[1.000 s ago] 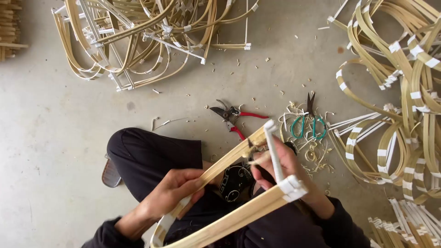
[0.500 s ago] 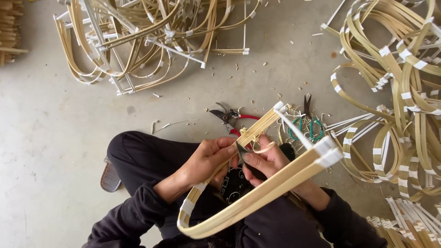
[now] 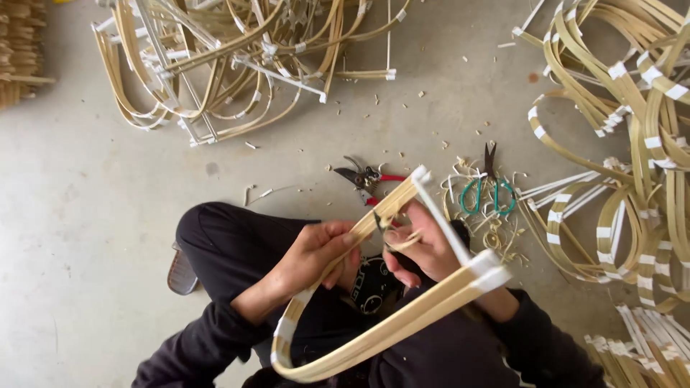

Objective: Trimming and assembling circular bamboo or wooden frames using pruning shears and scissors on a workshop floor.

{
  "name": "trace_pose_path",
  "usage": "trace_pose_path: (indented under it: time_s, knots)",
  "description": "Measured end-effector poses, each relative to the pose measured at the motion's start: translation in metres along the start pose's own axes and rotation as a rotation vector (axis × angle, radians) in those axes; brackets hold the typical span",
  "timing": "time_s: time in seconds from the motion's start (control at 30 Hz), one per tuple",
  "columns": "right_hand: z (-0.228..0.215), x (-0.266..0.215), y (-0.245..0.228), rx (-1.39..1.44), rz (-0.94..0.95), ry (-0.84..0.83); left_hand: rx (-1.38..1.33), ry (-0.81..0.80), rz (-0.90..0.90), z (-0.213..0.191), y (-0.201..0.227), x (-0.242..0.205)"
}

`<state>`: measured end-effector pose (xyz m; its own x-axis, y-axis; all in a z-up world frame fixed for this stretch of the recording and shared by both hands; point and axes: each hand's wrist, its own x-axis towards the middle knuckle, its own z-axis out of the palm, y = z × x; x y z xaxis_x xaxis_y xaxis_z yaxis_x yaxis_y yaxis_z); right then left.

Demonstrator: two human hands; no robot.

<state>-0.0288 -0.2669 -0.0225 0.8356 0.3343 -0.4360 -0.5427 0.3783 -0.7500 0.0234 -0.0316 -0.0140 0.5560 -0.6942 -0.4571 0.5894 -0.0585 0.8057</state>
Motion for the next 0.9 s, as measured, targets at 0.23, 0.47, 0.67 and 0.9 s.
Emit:
trace_pose_path:
  time_s: [0.23, 0.47, 0.67, 0.9]
  knots:
    - [0.0, -0.015, 0.002, -0.119, -0.104, -0.1, 0.066, -0.109, 0.077, -0.001, -0.017, 0.001]
    - [-0.034, -0.014, 0.018, -0.07, -0.267, -0.078, 0.085, -0.024, -0.044, -0.004, -0.006, -0.035]
    - [-0.01, -0.012, -0.004, -0.093, -0.163, -0.12, -0.082, -0.077, -0.039, -0.007, -0.005, -0.022]
    - [0.004, -0.015, -0.005, -0.068, -0.014, 0.044, 0.116, -0.084, 0.004, 0.002, 0.003, -0.006]
